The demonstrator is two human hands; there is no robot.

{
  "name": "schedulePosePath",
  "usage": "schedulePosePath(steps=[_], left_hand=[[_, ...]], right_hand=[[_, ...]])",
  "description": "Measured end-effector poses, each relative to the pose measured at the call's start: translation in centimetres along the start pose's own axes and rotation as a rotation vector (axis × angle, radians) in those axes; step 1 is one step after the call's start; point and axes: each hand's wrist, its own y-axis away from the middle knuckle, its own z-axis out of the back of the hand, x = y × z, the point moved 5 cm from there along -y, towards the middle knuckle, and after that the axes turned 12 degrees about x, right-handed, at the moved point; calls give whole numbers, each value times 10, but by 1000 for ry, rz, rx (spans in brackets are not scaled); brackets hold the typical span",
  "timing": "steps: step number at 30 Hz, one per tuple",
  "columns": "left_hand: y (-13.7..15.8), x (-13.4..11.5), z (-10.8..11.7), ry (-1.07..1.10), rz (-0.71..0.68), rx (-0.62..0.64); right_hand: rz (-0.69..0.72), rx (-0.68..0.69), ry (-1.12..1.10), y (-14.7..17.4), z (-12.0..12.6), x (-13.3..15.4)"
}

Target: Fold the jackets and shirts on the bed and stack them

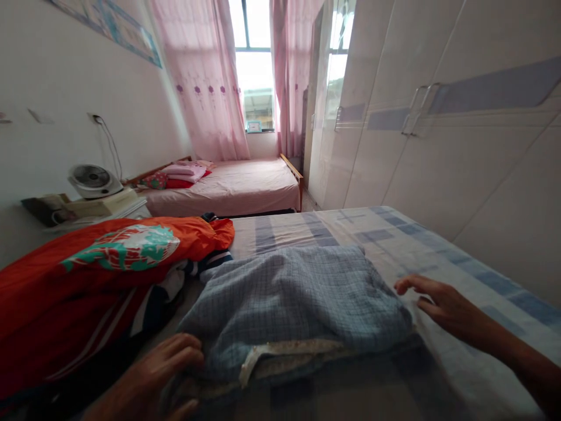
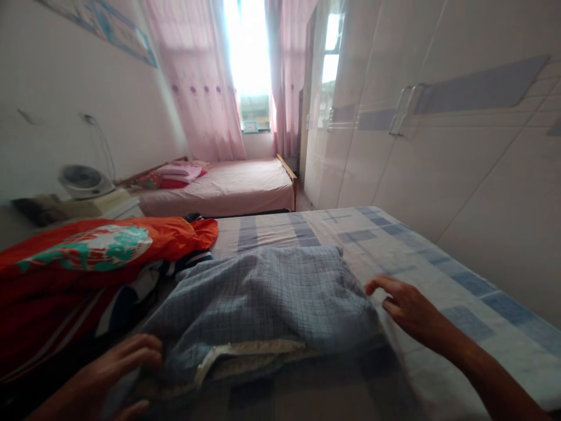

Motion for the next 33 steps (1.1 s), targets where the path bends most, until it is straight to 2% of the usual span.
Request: schedulePosePath(steps=[3, 5, 7, 8, 10, 12, 13, 15, 17, 19, 20, 23, 25, 29, 33], left_hand=[[-23, -5, 27, 19, 12, 8], [-52, -7, 42, -23, 60, -124], [-77, -11, 38, -125, 96, -248], [-87, -14, 25, -165, 93, -226], [-95, -18, -12, -177, 57, -71], [-90, -21, -44, -97, 0, 86], [-85, -20, -51, -23, -12, 130], [-75, -7, -45, 154, 56, 81], [-66, 22, -21, 299, 247, -94], [-59, 56, -1, 366, 458, -242], [-58, 71, 3, 390, 532, -264], [-64, 100, -5, 523, 614, -191], [-70, 106, -18, 640, 624, -130], [-82, 105, -36, 794, 683, -72], [-89, 108, -44, 851, 769, -18]], right_hand=[[-34, -234, 88, -12, 20, 26], [72, -321, 114, -28, 24, 65], [218, -358, 158, -43, 11, 103], [275, -354, 195, -48, -1, 116], [353, -266, 285, -55, -36, 126], [385, -92, 349, -57, -74, 117], [377, -22, 357, -57, -87, 109], [336, 16, 326, -52, -96, 96], [326, -64, 261, -43, -87, 98], [420, -133, 189, -29, -77, 118], [495, -136, 156, -21, -76, 133], [711, -48, 78, 3, -91, 181], [770, 13, 73, 13, -112, 205], [752, 26, 151, 9, -148, 233], [726, -60, 306, -6, -166, 250]])
